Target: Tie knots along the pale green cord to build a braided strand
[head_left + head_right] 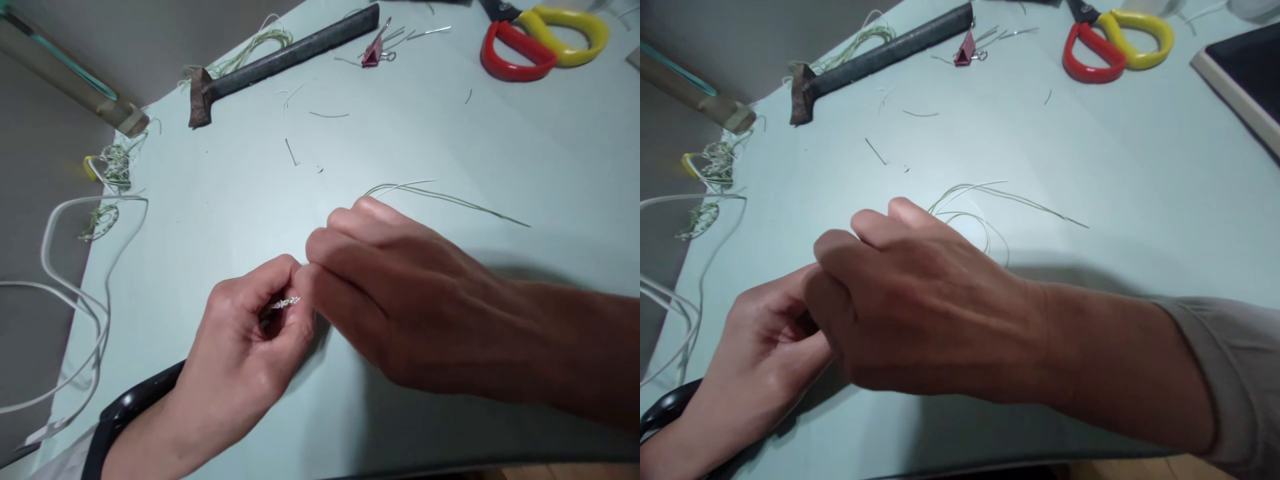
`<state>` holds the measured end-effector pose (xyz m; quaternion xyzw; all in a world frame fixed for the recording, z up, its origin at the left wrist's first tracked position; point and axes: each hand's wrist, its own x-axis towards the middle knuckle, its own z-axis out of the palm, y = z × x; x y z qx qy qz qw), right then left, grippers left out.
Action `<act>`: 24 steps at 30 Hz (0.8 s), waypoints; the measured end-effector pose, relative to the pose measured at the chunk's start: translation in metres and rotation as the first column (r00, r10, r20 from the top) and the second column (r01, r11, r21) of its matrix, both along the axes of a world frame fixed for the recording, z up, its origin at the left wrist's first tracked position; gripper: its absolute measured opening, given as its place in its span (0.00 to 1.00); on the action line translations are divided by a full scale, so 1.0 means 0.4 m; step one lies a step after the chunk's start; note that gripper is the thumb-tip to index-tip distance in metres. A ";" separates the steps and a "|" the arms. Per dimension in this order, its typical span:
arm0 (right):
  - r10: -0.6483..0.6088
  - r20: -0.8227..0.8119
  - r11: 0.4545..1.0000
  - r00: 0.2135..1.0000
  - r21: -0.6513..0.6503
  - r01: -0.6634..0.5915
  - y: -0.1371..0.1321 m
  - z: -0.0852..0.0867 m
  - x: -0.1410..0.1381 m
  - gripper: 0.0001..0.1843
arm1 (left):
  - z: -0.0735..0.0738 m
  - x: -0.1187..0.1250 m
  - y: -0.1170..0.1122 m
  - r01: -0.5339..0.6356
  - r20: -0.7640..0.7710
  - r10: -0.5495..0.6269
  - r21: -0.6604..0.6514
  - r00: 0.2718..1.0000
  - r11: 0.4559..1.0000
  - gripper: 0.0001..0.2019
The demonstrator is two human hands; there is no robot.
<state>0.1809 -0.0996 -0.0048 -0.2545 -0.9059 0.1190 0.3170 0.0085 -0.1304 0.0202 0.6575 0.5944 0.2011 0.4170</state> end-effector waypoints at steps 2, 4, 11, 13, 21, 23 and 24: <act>0.026 -0.007 0.999 1.000 0.040 -0.025 0.001 -0.002 -0.001 0.21 | 0.003 0.002 0.001 0.005 0.018 -0.005 0.013 1.000 1.000 0.11; 0.012 -0.025 1.000 1.000 0.029 -0.011 0.000 -0.004 0.001 0.20 | 0.000 -0.001 0.005 -0.011 0.070 0.012 -0.017 0.997 1.000 0.11; -0.084 -0.072 0.989 0.994 -0.126 0.074 -0.004 -0.001 0.016 0.18 | -0.030 -0.051 0.019 0.013 0.427 0.180 -0.412 0.886 0.911 0.06; -0.082 -0.066 0.991 0.994 -0.114 0.074 -0.002 -0.004 0.021 0.16 | -0.031 -0.057 0.019 0.017 0.464 0.224 -0.460 0.857 0.888 0.08; -0.017 -0.025 1.000 1.000 -0.010 0.016 0.004 -0.018 0.033 0.14 | -0.021 -0.052 0.016 -0.004 0.513 0.312 -0.515 0.800 0.857 0.10; -0.005 -0.024 1.000 1.000 -0.014 0.005 0.006 -0.016 0.034 0.14 | -0.016 -0.048 0.015 0.003 0.534 0.315 -0.511 0.785 0.859 0.10; -0.006 -0.027 1.000 1.000 -0.017 0.006 0.006 -0.015 0.034 0.14 | -0.014 -0.046 0.015 0.009 0.545 0.313 -0.508 0.778 0.861 0.10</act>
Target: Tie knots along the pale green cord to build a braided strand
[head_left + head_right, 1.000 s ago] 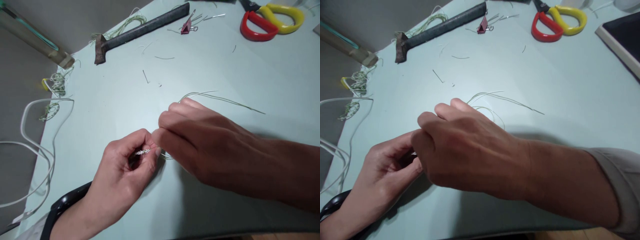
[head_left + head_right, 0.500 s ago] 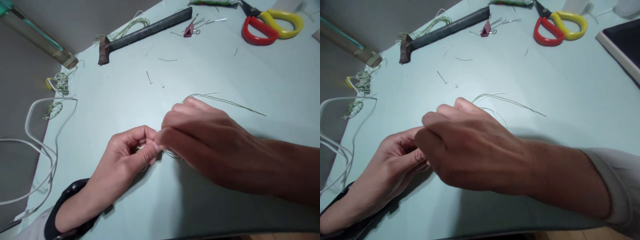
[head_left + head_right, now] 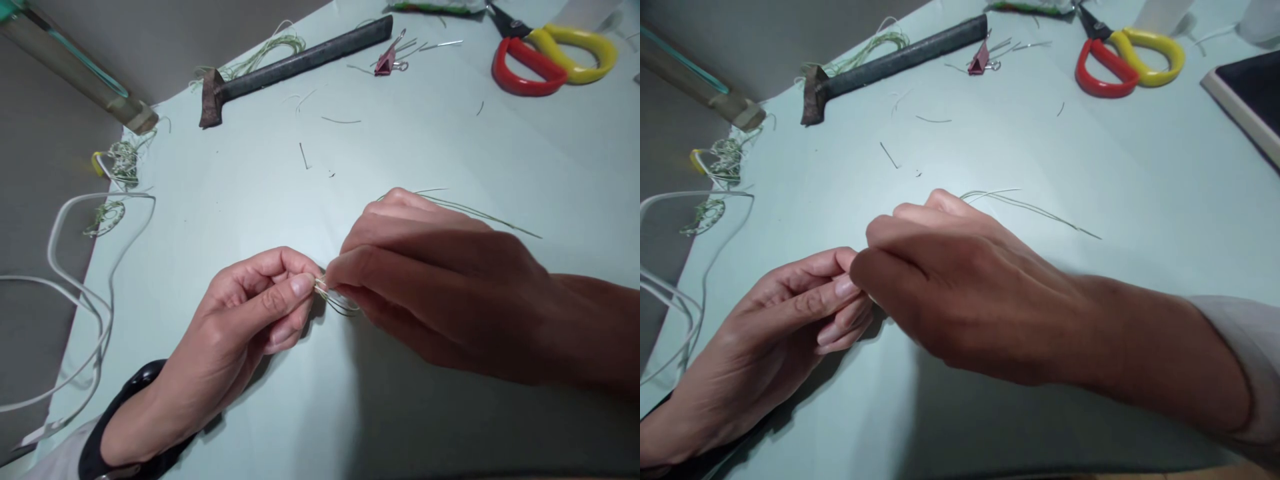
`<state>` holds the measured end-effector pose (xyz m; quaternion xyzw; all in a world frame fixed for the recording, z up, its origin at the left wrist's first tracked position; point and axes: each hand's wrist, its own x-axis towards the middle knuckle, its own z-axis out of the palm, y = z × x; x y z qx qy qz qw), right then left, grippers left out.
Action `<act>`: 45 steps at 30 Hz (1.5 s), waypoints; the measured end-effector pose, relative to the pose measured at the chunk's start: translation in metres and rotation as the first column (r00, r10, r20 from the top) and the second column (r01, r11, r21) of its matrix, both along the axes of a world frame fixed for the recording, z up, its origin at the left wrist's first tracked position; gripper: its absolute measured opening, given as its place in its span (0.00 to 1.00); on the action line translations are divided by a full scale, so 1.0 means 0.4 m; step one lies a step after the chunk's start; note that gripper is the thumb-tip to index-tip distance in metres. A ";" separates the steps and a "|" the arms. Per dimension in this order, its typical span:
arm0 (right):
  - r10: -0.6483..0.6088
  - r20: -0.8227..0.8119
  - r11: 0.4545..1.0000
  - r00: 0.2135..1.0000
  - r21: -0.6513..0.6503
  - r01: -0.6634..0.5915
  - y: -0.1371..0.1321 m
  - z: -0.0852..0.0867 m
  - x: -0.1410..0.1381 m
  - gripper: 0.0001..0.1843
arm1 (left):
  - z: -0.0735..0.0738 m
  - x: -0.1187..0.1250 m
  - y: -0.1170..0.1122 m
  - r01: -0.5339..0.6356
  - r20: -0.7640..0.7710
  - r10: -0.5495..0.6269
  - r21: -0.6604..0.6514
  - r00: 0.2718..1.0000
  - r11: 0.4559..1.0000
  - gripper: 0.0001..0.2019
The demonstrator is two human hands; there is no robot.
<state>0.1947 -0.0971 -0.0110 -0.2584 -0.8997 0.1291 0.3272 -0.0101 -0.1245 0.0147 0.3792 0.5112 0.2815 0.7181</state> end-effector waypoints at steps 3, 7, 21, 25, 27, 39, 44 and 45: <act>-0.005 -0.006 1.000 1.000 0.001 0.005 0.000 0.002 0.002 0.14 | 0.006 0.002 -0.003 -0.002 0.015 0.002 0.010 1.000 1.000 0.10; -0.007 -0.004 1.000 1.000 -0.008 0.007 -0.002 0.004 0.001 0.12 | 0.008 -0.005 -0.009 -0.011 -0.015 0.011 0.027 1.000 1.000 0.09; -0.053 -0.038 0.997 0.998 -0.054 0.051 -0.007 0.006 -0.010 0.07 | -0.002 -0.010 -0.026 0.099 -0.242 -0.057 0.162 0.969 0.982 0.10; -0.043 -0.047 0.997 0.998 -0.061 0.040 -0.010 0.000 -0.023 0.12 | -0.001 0.001 -0.025 0.104 -0.289 -0.054 0.161 0.956 0.981 0.11; -0.036 -0.060 0.998 0.998 -0.056 0.033 -0.009 -0.003 -0.026 0.13 | -0.003 0.004 -0.021 0.072 -0.235 -0.043 0.116 0.971 0.991 0.10; 0.023 -0.042 0.997 0.999 -0.071 -0.026 -0.005 -0.001 -0.001 0.10 | 0.011 0.008 -0.005 -0.053 0.023 0.055 -0.076 0.998 0.996 0.09; 0.034 -0.034 0.996 0.999 -0.079 -0.037 0.001 -0.004 -0.003 0.11 | 0.008 0.006 -0.005 -0.054 -0.010 0.054 -0.036 0.999 0.998 0.08; 0.032 -0.029 0.997 0.999 -0.075 -0.034 0.001 -0.004 -0.003 0.11 | 0.007 0.005 -0.004 -0.050 -0.022 0.049 -0.031 0.999 0.998 0.09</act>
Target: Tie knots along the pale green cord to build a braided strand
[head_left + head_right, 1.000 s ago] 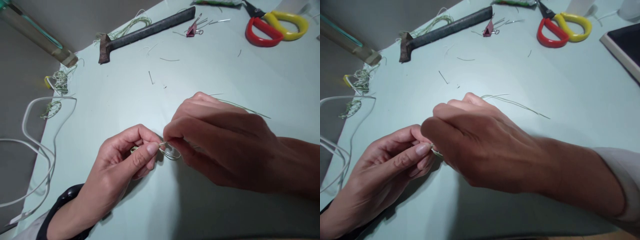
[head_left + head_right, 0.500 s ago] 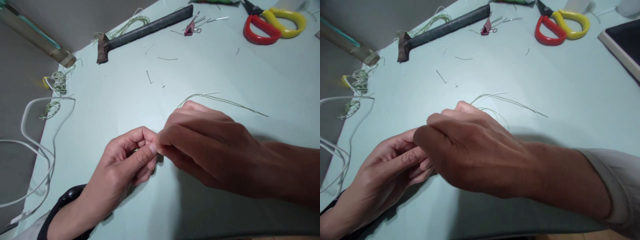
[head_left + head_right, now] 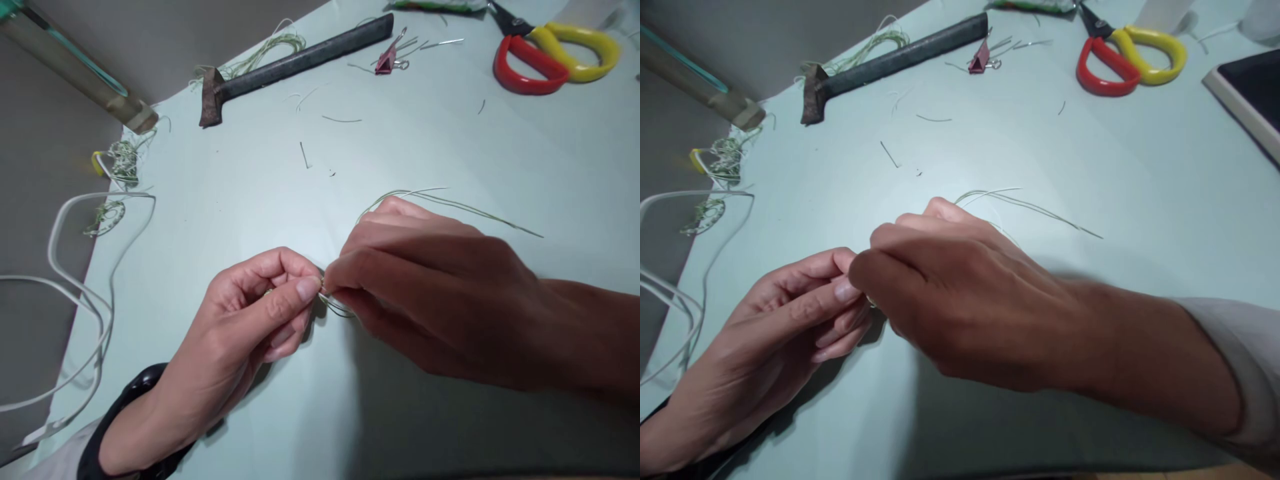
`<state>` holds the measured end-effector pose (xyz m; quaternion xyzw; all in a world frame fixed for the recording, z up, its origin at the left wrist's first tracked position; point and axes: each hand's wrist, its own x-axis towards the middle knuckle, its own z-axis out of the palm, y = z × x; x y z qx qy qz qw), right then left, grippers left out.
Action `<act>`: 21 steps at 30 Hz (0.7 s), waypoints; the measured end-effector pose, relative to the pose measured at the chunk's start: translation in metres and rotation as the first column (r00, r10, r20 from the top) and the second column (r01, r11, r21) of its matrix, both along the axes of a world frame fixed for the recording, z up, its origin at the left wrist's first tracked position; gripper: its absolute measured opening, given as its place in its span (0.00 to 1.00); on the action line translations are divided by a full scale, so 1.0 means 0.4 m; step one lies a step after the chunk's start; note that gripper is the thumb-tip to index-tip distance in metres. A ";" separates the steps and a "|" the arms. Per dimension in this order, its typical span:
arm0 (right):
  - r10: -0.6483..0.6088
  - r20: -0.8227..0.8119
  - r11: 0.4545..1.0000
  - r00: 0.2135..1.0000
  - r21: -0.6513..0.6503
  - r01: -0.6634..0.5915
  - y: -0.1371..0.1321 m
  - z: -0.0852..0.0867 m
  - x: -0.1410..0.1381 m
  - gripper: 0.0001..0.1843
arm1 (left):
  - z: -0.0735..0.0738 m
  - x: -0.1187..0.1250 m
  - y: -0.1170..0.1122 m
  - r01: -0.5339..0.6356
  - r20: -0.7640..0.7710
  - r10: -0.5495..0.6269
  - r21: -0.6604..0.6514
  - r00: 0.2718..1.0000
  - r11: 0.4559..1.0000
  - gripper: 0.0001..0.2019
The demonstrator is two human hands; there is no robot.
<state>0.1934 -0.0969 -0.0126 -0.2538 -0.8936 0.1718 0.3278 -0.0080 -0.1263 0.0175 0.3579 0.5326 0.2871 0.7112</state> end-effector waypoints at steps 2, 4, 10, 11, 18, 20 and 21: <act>-0.003 0.008 1.000 1.000 0.013 0.003 -0.002 0.001 -0.001 0.11 | -0.001 -0.003 0.000 0.012 -0.019 -0.012 0.004 1.000 1.000 0.09; 0.003 0.018 1.000 1.000 0.025 -0.004 -0.003 0.002 -0.001 0.11 | -0.002 -0.006 -0.001 0.023 -0.024 -0.023 0.005 0.999 1.000 0.10; 0.005 0.027 1.000 1.000 0.019 -0.005 0.000 0.007 -0.001 0.10 | 0.004 -0.006 -0.005 0.010 0.019 -0.010 0.003 1.000 1.000 0.08; 0.004 0.023 1.000 1.000 0.010 -0.004 0.001 0.007 0.000 0.10 | 0.005 -0.006 -0.006 0.010 0.032 -0.010 0.006 0.999 1.000 0.07; 0.015 -0.007 1.000 1.000 -0.015 -0.016 -0.003 0.006 0.001 0.11 | 0.006 -0.015 -0.020 0.039 -0.032 -0.037 0.079 0.999 0.996 0.06; 0.013 -0.005 1.000 1.000 -0.014 -0.013 -0.004 0.005 0.000 0.11 | 0.003 -0.020 -0.026 0.056 -0.105 -0.043 0.128 0.994 0.990 0.06; 0.008 -0.002 1.000 1.000 -0.018 -0.008 -0.005 0.004 0.000 0.11 | 0.001 -0.023 -0.028 0.066 -0.141 -0.045 0.154 0.989 0.986 0.06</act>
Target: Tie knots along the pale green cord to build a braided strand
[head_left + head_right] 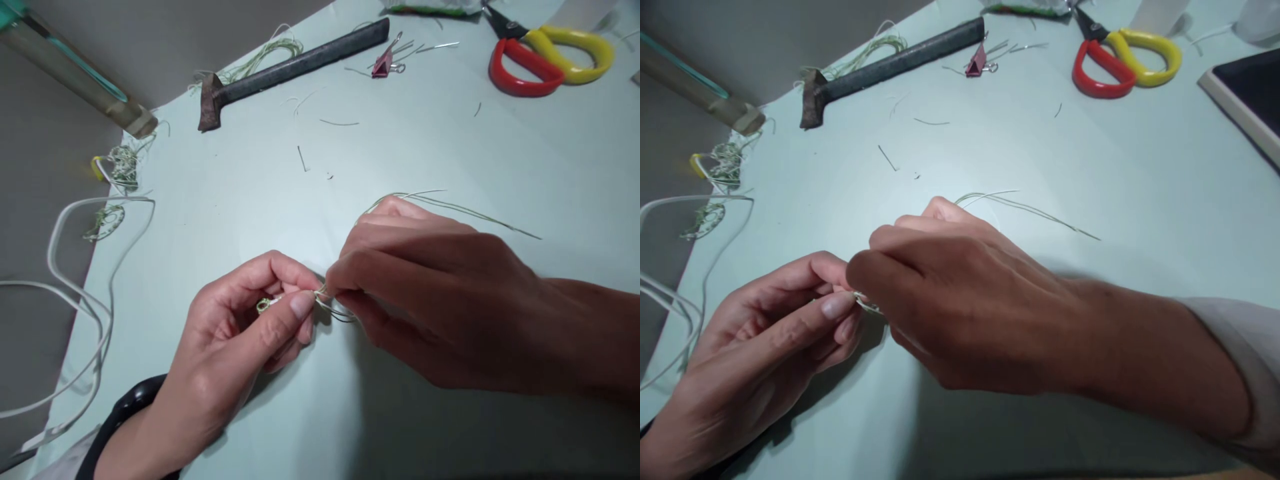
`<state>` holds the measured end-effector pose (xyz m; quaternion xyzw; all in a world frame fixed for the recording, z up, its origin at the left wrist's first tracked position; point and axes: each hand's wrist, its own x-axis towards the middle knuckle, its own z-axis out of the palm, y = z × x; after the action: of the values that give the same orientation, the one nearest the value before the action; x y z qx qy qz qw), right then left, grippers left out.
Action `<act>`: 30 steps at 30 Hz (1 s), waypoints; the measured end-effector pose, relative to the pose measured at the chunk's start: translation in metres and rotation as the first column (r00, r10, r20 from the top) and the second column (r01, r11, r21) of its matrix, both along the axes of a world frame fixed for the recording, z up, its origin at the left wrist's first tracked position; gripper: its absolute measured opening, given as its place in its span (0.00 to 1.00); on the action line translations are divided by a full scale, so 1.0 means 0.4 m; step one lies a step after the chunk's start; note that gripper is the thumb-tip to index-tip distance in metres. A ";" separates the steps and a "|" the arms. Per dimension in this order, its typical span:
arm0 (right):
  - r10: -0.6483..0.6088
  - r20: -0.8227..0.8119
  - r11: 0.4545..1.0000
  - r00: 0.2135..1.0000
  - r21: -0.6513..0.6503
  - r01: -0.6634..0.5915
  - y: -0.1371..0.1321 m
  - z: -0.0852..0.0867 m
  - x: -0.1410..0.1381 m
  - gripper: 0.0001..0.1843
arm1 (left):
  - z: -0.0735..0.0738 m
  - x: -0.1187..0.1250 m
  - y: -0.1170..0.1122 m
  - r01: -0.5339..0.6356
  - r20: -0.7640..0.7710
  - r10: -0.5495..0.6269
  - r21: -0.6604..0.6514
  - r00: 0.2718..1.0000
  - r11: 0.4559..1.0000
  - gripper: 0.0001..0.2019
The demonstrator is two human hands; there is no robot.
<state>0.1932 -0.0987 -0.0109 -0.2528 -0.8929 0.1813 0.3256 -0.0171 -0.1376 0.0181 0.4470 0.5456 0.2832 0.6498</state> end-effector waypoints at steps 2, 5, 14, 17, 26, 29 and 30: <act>-0.009 0.005 1.000 1.000 -0.013 0.009 0.000 -0.001 0.000 0.11 | -0.005 -0.005 -0.005 0.002 -0.053 0.001 0.049 0.999 0.999 0.05; -0.021 0.015 0.999 1.000 -0.032 0.021 -0.001 -0.002 0.001 0.10 | -0.011 -0.008 -0.012 -0.002 -0.092 0.012 0.103 0.996 0.995 0.05; -0.034 0.021 0.999 0.999 -0.017 0.034 -0.006 0.006 0.001 0.09 | -0.001 0.034 -0.018 0.062 -0.360 0.096 0.403 0.928 0.913 0.06; -0.029 0.018 1.000 0.999 -0.004 0.029 -0.007 0.007 -0.003 0.10 | 0.002 0.045 -0.019 0.144 -0.478 0.153 0.528 0.865 0.837 0.07; -0.036 -0.060 0.999 0.998 -0.014 0.035 -0.014 0.007 -0.015 0.14 | -0.002 0.041 -0.027 0.327 -0.639 0.197 0.605 0.744 0.726 0.07; -0.046 -0.090 0.999 0.995 0.023 0.048 -0.017 0.001 -0.019 0.15 | -0.002 0.046 -0.024 0.295 -0.612 0.226 0.630 0.758 0.718 0.05; -0.042 -0.099 0.998 0.994 0.032 0.045 -0.018 0.001 -0.020 0.15 | -0.002 0.047 -0.023 0.268 -0.596 0.231 0.629 0.769 0.730 0.05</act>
<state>0.1854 -0.1057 -0.0107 -0.2574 -0.8729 0.1709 0.3775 0.0018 -0.1467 0.0172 0.7277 0.5843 0.2869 0.2162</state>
